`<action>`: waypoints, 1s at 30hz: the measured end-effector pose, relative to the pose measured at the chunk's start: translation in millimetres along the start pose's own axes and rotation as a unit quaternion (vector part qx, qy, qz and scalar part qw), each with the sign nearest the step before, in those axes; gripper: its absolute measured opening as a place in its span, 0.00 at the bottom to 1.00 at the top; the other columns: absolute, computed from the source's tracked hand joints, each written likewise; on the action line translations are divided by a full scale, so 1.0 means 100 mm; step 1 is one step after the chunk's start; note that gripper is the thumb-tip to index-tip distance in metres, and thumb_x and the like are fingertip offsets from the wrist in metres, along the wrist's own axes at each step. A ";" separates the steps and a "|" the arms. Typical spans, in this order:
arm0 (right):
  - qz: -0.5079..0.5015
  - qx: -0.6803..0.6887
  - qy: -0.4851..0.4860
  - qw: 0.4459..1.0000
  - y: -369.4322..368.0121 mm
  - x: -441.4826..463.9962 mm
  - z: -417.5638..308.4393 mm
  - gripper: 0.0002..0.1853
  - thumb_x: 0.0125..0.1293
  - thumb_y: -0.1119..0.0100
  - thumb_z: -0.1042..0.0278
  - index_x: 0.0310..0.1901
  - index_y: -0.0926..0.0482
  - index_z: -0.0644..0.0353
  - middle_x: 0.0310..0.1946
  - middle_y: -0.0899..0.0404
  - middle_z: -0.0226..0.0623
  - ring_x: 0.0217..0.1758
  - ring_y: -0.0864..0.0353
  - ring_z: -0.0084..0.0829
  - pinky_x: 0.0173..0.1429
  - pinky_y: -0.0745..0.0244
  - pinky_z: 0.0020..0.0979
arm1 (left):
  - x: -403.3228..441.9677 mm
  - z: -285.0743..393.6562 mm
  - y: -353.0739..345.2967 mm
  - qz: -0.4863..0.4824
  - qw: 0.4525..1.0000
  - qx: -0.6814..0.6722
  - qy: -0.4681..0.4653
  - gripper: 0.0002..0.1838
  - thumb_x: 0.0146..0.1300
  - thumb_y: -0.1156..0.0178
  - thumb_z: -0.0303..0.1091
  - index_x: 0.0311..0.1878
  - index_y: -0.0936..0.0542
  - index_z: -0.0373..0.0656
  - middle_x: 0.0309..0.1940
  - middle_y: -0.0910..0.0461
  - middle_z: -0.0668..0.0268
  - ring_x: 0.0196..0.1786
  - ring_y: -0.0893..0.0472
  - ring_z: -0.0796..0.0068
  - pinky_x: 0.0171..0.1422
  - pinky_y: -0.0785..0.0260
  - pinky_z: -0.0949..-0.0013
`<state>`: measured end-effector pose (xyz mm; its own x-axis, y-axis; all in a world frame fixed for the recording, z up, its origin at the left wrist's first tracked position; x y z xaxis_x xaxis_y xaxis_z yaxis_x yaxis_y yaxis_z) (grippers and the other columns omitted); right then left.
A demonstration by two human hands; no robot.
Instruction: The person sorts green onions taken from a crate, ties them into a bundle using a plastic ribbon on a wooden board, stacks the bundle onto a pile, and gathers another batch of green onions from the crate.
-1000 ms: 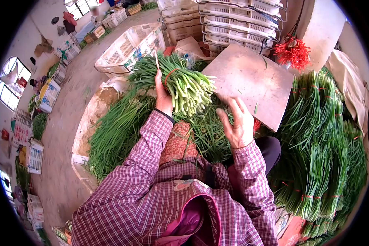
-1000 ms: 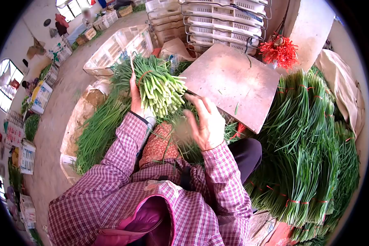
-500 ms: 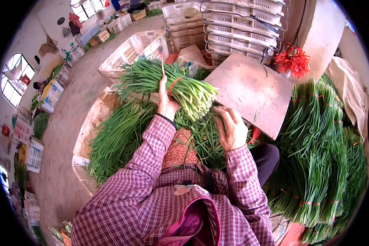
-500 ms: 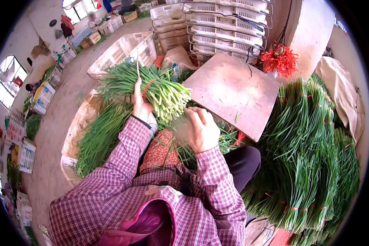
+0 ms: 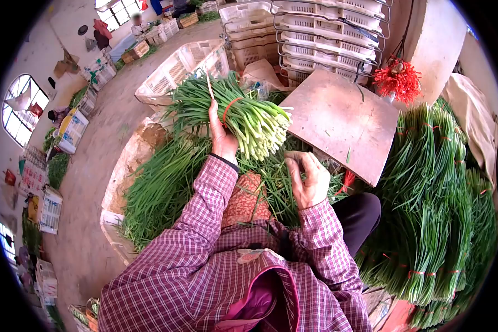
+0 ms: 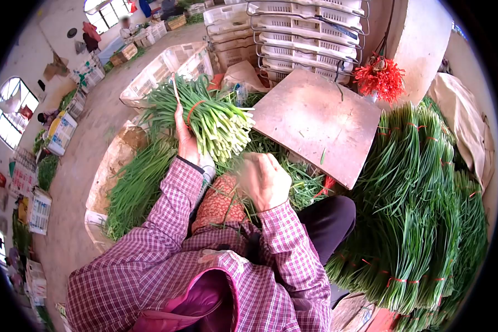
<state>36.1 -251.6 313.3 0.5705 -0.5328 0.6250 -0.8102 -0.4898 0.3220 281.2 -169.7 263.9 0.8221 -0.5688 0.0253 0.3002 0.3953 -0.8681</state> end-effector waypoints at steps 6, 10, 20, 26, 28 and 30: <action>0.016 0.065 -0.107 0.992 -0.21 0.14 0.03 0.09 0.59 0.35 0.66 0.38 0.17 0.61 0.32 0.17 0.41 0.31 0.16 0.33 0.39 0.22 0.29 | -0.02 -0.09 0.00 -0.007 0.999 -0.027 0.023 0.32 0.56 0.36 0.58 0.55 0.24 0.42 0.50 0.20 0.63 0.51 0.22 0.65 0.59 0.28 0.59; 0.013 0.117 -0.152 0.981 -0.23 0.14 0.04 0.09 0.60 0.35 0.68 0.36 0.18 0.65 0.26 0.18 0.42 0.28 0.17 0.28 0.37 0.24 0.27 | -0.13 -0.06 -0.16 -0.009 1.000 0.021 -0.016 0.35 0.55 0.36 0.60 0.56 0.24 0.42 0.50 0.21 0.63 0.51 0.22 0.66 0.59 0.29 0.59; 0.048 0.144 -0.173 0.973 -0.24 0.08 0.34 0.06 0.60 0.41 0.71 0.28 0.23 0.64 0.19 0.28 0.27 0.22 0.34 0.17 0.29 0.36 0.23 | -0.22 0.04 -0.32 -0.006 0.993 0.087 -0.081 0.31 0.62 0.40 0.56 0.60 0.27 0.43 0.54 0.22 0.62 0.55 0.23 0.64 0.62 0.31 0.57; 0.120 0.138 -0.165 0.969 0.08 -0.04 0.46 0.04 0.60 0.39 0.74 0.29 0.22 0.63 0.19 0.28 0.25 0.22 0.34 0.14 0.29 0.36 0.20 | -0.21 0.05 -0.39 -0.003 0.995 0.063 -0.074 0.30 0.62 0.39 0.54 0.60 0.28 0.44 0.53 0.22 0.62 0.55 0.23 0.63 0.61 0.30 0.54; 0.132 0.140 -0.170 0.967 0.18 -0.09 0.54 0.03 0.60 0.39 0.75 0.30 0.22 0.63 0.20 0.29 0.23 0.24 0.35 0.14 0.30 0.37 0.19 | -0.21 0.06 -0.42 0.006 0.996 0.061 -0.070 0.30 0.61 0.39 0.55 0.59 0.27 0.44 0.54 0.22 0.62 0.55 0.24 0.62 0.62 0.30 0.54; 0.149 0.153 -0.158 0.964 0.33 -0.12 0.58 0.03 0.61 0.39 0.75 0.31 0.22 0.63 0.22 0.29 0.21 0.25 0.36 0.13 0.32 0.37 0.18 | -0.20 0.09 -0.45 0.000 0.996 0.058 -0.066 0.30 0.61 0.38 0.55 0.59 0.27 0.44 0.54 0.22 0.62 0.56 0.24 0.62 0.62 0.31 0.54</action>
Point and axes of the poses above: each hand's wrist, its own x-axis towards the middle knuckle, its own y-axis out of the back of the hand, z = x × y, the point moved 7 cm from there along x, towards the middle knuckle
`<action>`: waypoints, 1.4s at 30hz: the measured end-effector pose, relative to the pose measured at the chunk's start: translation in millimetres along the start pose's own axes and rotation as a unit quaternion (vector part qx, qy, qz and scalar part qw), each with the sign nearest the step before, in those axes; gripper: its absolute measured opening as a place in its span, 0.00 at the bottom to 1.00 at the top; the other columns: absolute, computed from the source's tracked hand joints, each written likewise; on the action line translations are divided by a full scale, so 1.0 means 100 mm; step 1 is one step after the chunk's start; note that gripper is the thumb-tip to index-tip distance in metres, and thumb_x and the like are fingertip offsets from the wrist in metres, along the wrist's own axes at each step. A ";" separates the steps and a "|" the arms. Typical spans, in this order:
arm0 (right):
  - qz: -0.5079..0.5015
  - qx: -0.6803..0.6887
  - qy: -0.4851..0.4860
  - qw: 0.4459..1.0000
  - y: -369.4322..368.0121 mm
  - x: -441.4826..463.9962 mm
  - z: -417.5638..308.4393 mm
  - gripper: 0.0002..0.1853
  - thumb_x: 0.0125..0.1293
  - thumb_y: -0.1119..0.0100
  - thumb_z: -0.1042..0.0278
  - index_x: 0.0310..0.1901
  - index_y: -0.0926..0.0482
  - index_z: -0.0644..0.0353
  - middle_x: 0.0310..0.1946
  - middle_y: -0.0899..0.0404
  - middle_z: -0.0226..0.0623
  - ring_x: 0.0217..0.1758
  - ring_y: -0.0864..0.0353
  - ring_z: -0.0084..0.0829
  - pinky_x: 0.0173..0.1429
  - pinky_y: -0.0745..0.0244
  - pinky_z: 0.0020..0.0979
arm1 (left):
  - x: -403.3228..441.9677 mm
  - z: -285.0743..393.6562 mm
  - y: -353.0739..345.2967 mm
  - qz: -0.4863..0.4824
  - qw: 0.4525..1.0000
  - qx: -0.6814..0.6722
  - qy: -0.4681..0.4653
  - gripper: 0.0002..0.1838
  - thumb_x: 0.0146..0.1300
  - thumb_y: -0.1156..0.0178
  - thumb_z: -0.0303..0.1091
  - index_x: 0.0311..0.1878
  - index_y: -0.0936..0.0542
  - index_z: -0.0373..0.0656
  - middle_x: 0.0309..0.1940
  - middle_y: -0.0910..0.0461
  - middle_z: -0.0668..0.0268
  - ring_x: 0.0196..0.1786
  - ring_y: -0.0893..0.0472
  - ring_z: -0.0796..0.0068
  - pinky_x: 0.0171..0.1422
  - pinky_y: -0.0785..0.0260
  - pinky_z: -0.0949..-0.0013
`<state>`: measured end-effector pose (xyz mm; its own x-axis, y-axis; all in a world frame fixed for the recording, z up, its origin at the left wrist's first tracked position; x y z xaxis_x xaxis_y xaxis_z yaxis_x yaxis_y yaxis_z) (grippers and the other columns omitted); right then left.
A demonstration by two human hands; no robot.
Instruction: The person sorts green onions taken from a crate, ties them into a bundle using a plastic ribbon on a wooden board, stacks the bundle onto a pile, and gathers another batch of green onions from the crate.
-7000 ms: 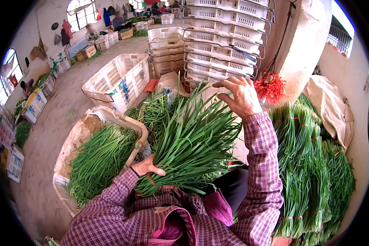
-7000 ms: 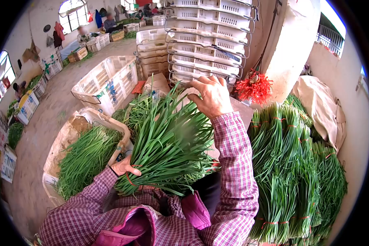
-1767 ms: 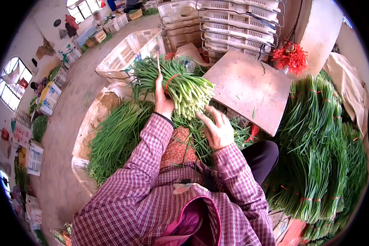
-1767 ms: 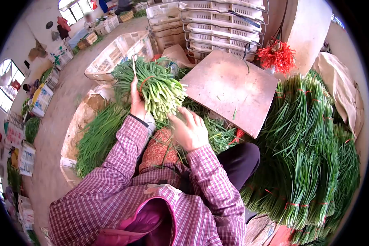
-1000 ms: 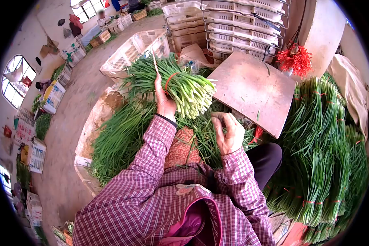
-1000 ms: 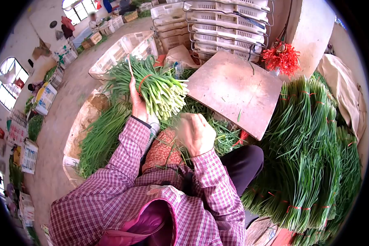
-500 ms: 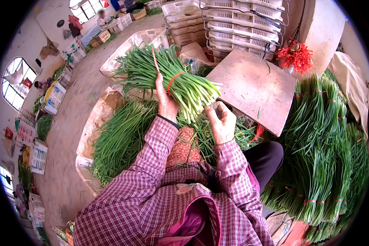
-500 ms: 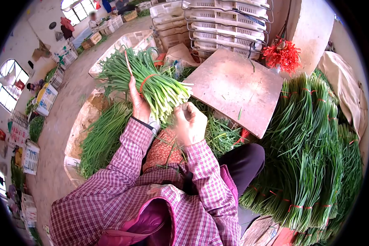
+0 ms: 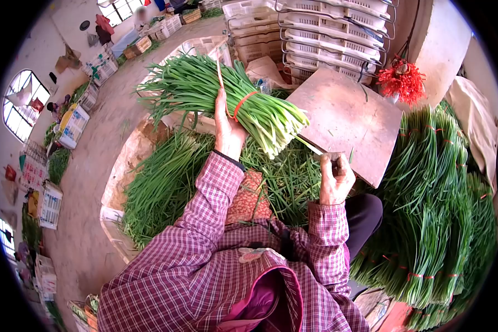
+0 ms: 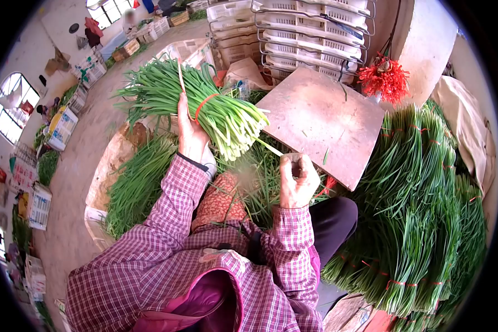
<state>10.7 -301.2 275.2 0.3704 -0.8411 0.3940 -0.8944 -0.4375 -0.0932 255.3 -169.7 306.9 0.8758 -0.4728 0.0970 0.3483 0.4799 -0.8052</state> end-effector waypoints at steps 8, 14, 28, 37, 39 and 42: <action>0.138 -0.023 -0.004 0.990 1.42 0.11 0.02 0.06 0.66 0.41 0.71 0.30 0.24 0.60 0.23 0.30 0.19 0.26 0.36 0.12 0.31 0.41 0.16 | 0.24 0.37 0.16 0.043 0.999 -0.004 -0.026 0.36 0.54 0.34 0.60 0.58 0.26 0.45 0.55 0.23 0.61 0.58 0.26 0.60 0.65 0.35 0.50; -0.049 -0.268 -0.052 0.961 1.80 -0.05 -0.10 0.06 0.63 0.39 0.68 0.35 0.19 0.61 0.25 0.22 0.28 0.26 0.26 0.20 0.33 0.30 0.24 | 0.57 0.68 0.48 0.025 0.999 -0.032 -0.028 0.35 0.53 0.31 0.56 0.58 0.26 0.44 0.55 0.24 0.62 0.57 0.26 0.60 0.65 0.35 0.49; -0.194 -0.399 0.260 0.858 -0.88 0.27 -0.94 0.63 0.36 0.24 0.39 0.73 0.49 0.52 0.61 0.34 0.51 0.64 0.33 0.51 0.65 0.37 0.48 | -0.06 0.04 -0.27 -0.040 0.997 0.054 -0.034 0.27 0.57 0.32 0.44 0.56 0.27 0.40 0.48 0.23 0.66 0.49 0.22 0.71 0.57 0.29 0.62; -0.411 -0.125 0.066 0.900 -0.89 0.50 -0.16 0.49 0.47 0.29 0.37 0.69 0.39 0.49 0.53 0.22 0.50 0.59 0.23 0.46 0.61 0.28 0.42 | -0.12 -0.08 -0.19 -0.047 0.997 0.063 0.026 0.24 0.59 0.34 0.42 0.56 0.26 0.42 0.50 0.23 0.66 0.53 0.24 0.73 0.60 0.30 0.63; -0.409 -0.148 0.065 0.898 -0.88 0.46 -0.17 0.48 0.50 0.30 0.39 0.69 0.39 0.51 0.56 0.24 0.51 0.60 0.24 0.46 0.61 0.28 0.42 | -0.12 -0.07 -0.18 -0.052 0.996 0.072 0.021 0.23 0.58 0.33 0.40 0.54 0.25 0.42 0.49 0.23 0.66 0.51 0.23 0.73 0.57 0.28 0.63; -0.368 -0.104 0.087 0.920 -0.83 0.45 -0.15 0.46 0.51 0.29 0.42 0.68 0.38 0.53 0.58 0.27 0.51 0.63 0.27 0.46 0.62 0.30 0.42 | -0.10 0.00 -0.22 -0.031 0.996 0.085 -0.024 0.23 0.54 0.30 0.35 0.52 0.24 0.42 0.48 0.23 0.67 0.49 0.22 0.74 0.52 0.25 0.65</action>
Point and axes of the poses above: each hand's wrist, its own x-axis towards the middle knuckle, its own y-axis out of the back of the hand, z = x × y, the point moved 7 cm from there along x, towards the middle knuckle
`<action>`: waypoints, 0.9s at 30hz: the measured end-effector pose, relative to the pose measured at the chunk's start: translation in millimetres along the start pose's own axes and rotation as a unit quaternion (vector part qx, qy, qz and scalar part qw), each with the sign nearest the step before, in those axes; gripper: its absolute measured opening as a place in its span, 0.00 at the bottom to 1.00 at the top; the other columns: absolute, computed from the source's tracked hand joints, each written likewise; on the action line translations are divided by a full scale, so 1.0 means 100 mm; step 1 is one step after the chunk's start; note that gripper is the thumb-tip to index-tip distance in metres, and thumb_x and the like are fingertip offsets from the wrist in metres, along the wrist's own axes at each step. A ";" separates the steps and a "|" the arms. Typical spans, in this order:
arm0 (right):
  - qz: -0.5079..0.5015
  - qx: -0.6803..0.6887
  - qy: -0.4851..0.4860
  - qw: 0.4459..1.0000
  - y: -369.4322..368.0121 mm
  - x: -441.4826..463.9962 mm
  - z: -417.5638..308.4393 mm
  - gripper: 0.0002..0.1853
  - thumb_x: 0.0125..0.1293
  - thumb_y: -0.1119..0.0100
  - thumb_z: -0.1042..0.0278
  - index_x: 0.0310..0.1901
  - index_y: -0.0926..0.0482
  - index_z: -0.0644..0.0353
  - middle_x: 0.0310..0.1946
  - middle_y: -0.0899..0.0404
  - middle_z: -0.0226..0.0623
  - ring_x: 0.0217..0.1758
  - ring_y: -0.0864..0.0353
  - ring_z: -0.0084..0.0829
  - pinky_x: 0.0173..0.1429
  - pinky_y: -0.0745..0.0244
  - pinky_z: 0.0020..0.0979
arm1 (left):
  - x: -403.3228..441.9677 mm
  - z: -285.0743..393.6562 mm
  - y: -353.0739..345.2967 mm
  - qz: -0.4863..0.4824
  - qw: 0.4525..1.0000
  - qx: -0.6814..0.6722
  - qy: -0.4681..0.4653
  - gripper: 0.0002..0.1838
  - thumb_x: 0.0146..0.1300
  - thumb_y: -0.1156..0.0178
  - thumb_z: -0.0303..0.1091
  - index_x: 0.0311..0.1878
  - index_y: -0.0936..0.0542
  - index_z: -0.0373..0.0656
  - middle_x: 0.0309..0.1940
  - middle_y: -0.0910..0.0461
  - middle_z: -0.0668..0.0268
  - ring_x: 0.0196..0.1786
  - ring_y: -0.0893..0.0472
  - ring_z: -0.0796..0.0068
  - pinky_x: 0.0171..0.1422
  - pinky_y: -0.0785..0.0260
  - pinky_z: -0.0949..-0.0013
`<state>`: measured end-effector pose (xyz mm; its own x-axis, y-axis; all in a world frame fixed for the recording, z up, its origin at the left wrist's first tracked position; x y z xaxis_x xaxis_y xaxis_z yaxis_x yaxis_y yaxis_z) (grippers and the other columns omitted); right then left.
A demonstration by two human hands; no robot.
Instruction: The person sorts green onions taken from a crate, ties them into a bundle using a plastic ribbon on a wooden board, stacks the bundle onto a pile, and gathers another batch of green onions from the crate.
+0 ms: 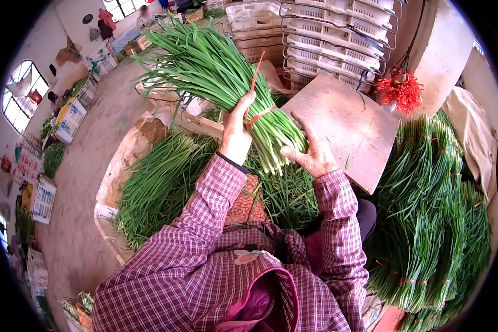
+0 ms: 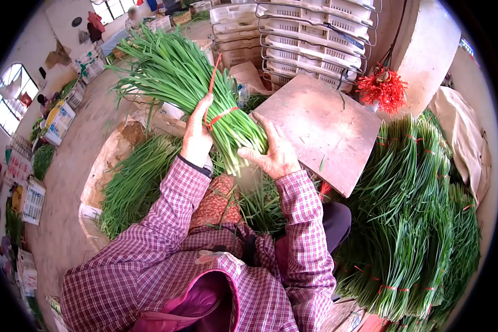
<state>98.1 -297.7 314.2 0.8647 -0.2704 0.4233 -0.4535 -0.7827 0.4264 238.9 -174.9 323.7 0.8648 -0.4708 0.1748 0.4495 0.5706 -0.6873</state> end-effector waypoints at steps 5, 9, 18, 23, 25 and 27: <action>0.119 -0.163 0.090 0.975 0.21 -0.20 -0.40 0.38 0.50 0.29 0.58 0.64 0.32 0.54 0.50 0.26 0.46 0.53 0.25 0.50 0.57 0.29 0.43 | 0.04 0.08 0.00 0.005 0.998 0.037 -0.054 0.24 0.53 0.29 0.35 0.53 0.24 0.42 0.49 0.23 0.68 0.50 0.24 0.74 0.55 0.28 0.65; 0.151 -0.221 0.138 0.954 0.16 -0.31 -0.59 0.26 0.50 0.33 0.67 0.54 0.24 0.49 0.49 0.26 0.38 0.50 0.26 0.43 0.54 0.29 0.40 | 0.01 0.15 -0.04 0.007 0.994 0.071 -0.084 0.26 0.52 0.28 0.35 0.55 0.25 0.42 0.51 0.23 0.68 0.53 0.26 0.74 0.61 0.34 0.68; 0.172 -0.353 0.218 0.893 0.12 -0.35 -0.69 0.16 0.44 0.37 0.76 0.37 0.20 0.46 0.48 0.24 0.29 0.50 0.25 0.38 0.52 0.28 0.38 | -0.05 0.13 -0.14 0.002 0.997 0.053 -0.051 0.27 0.53 0.28 0.34 0.56 0.26 0.44 0.52 0.24 0.68 0.54 0.25 0.75 0.56 0.27 0.65; 0.209 -0.432 0.205 0.853 0.10 -0.39 -0.66 0.15 0.47 0.38 0.72 0.39 0.19 0.43 0.50 0.24 0.27 0.56 0.26 0.37 0.58 0.33 0.45 | 0.04 0.10 -0.08 0.008 0.995 0.062 -0.082 0.28 0.53 0.29 0.33 0.57 0.28 0.46 0.52 0.26 0.69 0.54 0.25 0.75 0.53 0.25 0.65; 0.203 -0.435 0.192 0.856 0.06 -0.41 -0.60 0.14 0.48 0.39 0.69 0.39 0.19 0.42 0.52 0.26 0.28 0.57 0.28 0.37 0.60 0.35 0.49 | 0.01 0.12 -0.08 0.005 0.996 0.048 -0.068 0.28 0.53 0.29 0.33 0.58 0.28 0.45 0.52 0.27 0.69 0.54 0.26 0.75 0.54 0.25 0.66; 0.198 -0.438 0.179 0.858 0.06 -0.42 -0.59 0.13 0.50 0.40 0.67 0.40 0.19 0.42 0.54 0.27 0.29 0.59 0.30 0.38 0.63 0.38 0.54 | 0.00 0.12 -0.08 0.001 0.998 0.035 -0.053 0.28 0.53 0.29 0.33 0.58 0.28 0.45 0.52 0.27 0.69 0.55 0.26 0.75 0.55 0.25 0.66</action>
Point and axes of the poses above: each hand's wrist, its own x-axis towards the middle knuckle, its own y-axis out of the back of the hand, z = x × y, the point moved 7 cm from there along x, towards the middle knuckle
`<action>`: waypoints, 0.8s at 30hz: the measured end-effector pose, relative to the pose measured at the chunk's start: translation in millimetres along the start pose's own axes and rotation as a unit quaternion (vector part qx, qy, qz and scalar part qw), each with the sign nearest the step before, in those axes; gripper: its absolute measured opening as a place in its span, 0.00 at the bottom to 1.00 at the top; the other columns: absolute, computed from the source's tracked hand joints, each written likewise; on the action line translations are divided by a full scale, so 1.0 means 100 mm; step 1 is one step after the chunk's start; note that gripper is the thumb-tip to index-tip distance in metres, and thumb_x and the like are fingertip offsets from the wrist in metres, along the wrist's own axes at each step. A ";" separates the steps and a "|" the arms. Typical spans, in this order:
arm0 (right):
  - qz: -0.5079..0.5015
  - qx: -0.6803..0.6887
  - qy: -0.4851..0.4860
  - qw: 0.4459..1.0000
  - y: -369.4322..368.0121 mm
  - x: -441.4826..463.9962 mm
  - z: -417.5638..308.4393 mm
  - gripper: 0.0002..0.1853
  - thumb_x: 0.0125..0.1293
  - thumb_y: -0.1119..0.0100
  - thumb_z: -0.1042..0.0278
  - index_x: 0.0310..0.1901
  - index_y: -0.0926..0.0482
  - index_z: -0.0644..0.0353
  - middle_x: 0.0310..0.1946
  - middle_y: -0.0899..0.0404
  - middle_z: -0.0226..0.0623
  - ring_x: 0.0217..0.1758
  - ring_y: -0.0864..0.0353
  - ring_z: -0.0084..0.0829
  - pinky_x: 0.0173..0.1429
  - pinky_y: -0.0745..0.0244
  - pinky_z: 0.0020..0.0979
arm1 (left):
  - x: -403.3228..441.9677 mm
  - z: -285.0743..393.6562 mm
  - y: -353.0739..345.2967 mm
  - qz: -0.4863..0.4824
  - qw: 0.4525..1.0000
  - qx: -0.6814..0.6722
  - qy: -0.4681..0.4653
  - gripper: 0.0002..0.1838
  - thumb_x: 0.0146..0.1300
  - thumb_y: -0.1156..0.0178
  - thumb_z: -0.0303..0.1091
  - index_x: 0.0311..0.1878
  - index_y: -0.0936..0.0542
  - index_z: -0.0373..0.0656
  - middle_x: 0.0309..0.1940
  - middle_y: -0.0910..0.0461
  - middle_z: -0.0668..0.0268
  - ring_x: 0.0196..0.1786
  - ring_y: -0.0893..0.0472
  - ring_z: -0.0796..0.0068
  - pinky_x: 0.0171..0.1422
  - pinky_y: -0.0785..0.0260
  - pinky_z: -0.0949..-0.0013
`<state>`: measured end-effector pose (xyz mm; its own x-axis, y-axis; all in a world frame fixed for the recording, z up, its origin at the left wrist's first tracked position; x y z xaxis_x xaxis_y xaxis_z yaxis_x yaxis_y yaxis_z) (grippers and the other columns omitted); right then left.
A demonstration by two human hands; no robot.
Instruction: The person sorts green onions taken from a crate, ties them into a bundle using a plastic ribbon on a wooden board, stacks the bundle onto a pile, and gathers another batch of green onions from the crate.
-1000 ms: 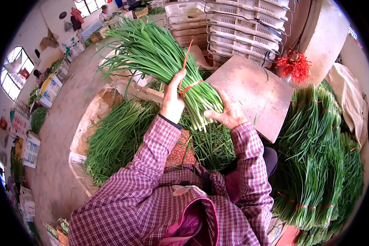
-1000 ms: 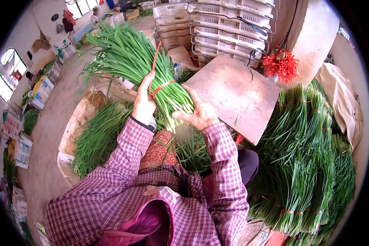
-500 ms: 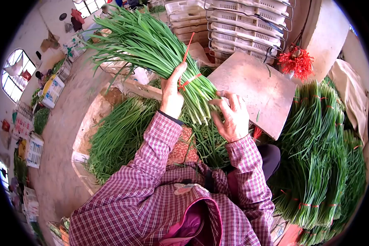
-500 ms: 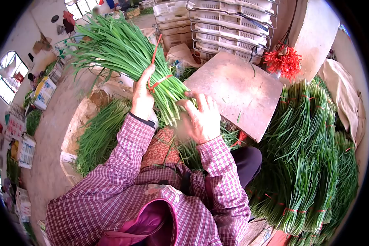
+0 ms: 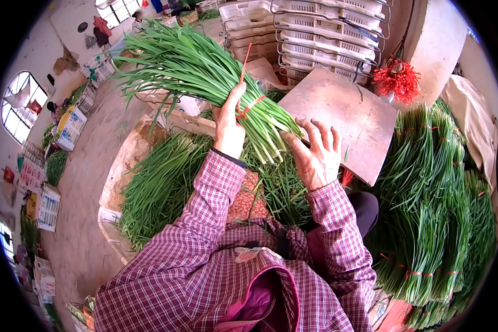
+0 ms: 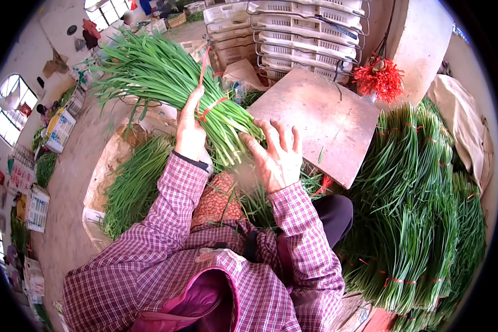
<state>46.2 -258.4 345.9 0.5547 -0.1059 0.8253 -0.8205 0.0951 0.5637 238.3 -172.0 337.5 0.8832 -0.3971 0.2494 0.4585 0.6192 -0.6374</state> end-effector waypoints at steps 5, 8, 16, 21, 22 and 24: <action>0.001 0.039 -0.059 0.998 -0.02 -0.06 0.06 0.11 0.53 0.35 0.64 0.39 0.19 0.45 0.54 0.27 0.28 0.59 0.30 0.38 0.64 0.41 0.53 | 0.07 -0.05 0.15 -0.018 0.999 -0.019 -0.019 0.25 0.57 0.32 0.36 0.58 0.27 0.44 0.55 0.29 0.67 0.59 0.29 0.76 0.57 0.26 0.65; 0.023 0.061 -0.085 0.994 -0.05 -0.08 0.06 0.11 0.50 0.34 0.65 0.38 0.19 0.47 0.53 0.26 0.28 0.58 0.30 0.38 0.64 0.41 0.52 | 0.01 0.05 0.10 -0.054 0.974 0.170 -0.140 0.26 0.59 0.33 0.37 0.59 0.27 0.44 0.58 0.32 0.66 0.60 0.31 0.74 0.62 0.29 0.64; 0.031 0.123 -0.110 0.986 -0.09 -0.01 0.00 0.06 0.49 0.34 0.72 0.31 0.21 0.56 0.48 0.23 0.31 0.56 0.28 0.40 0.60 0.37 0.43 | 0.00 0.00 0.28 -0.102 0.969 0.148 -0.167 0.24 0.60 0.35 0.29 0.60 0.25 0.50 0.59 0.33 0.64 0.61 0.30 0.69 0.67 0.33 0.65; 0.042 0.096 -0.101 0.989 -0.02 -0.04 0.08 0.05 0.49 0.36 0.72 0.29 0.22 0.57 0.46 0.23 0.31 0.54 0.27 0.38 0.59 0.37 0.43 | 0.14 0.06 0.42 -0.043 0.988 0.078 -0.125 0.22 0.60 0.35 0.28 0.58 0.24 0.46 0.58 0.30 0.63 0.60 0.29 0.72 0.65 0.34 0.66; 0.047 0.076 -0.099 0.991 0.02 -0.10 0.14 0.05 0.48 0.37 0.72 0.28 0.23 0.56 0.45 0.23 0.30 0.54 0.27 0.37 0.59 0.37 0.44 | 0.13 0.10 0.42 -0.028 0.990 0.068 -0.119 0.21 0.59 0.35 0.28 0.57 0.24 0.44 0.58 0.29 0.63 0.59 0.29 0.73 0.64 0.33 0.66; 0.025 0.060 -0.105 0.992 0.08 -0.25 0.26 0.05 0.48 0.38 0.72 0.28 0.23 0.56 0.43 0.22 0.30 0.51 0.26 0.38 0.57 0.36 0.42 | 0.17 0.23 0.37 0.002 0.989 0.083 -0.123 0.20 0.62 0.36 0.36 0.56 0.24 0.41 0.56 0.26 0.63 0.57 0.25 0.72 0.62 0.31 0.65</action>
<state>21.9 -281.0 328.5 0.4820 -0.3095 0.8197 -0.8640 -0.0123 0.5034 272.2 -139.9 334.9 0.8732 -0.2306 0.4293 0.4467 0.7309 -0.5160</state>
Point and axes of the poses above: each hand's wrist, its own x-axis towards the middle knuckle, its own y-axis out of the back of the hand, z = x × y, the point moved 7 cm from there along x, towards the middle knuckle
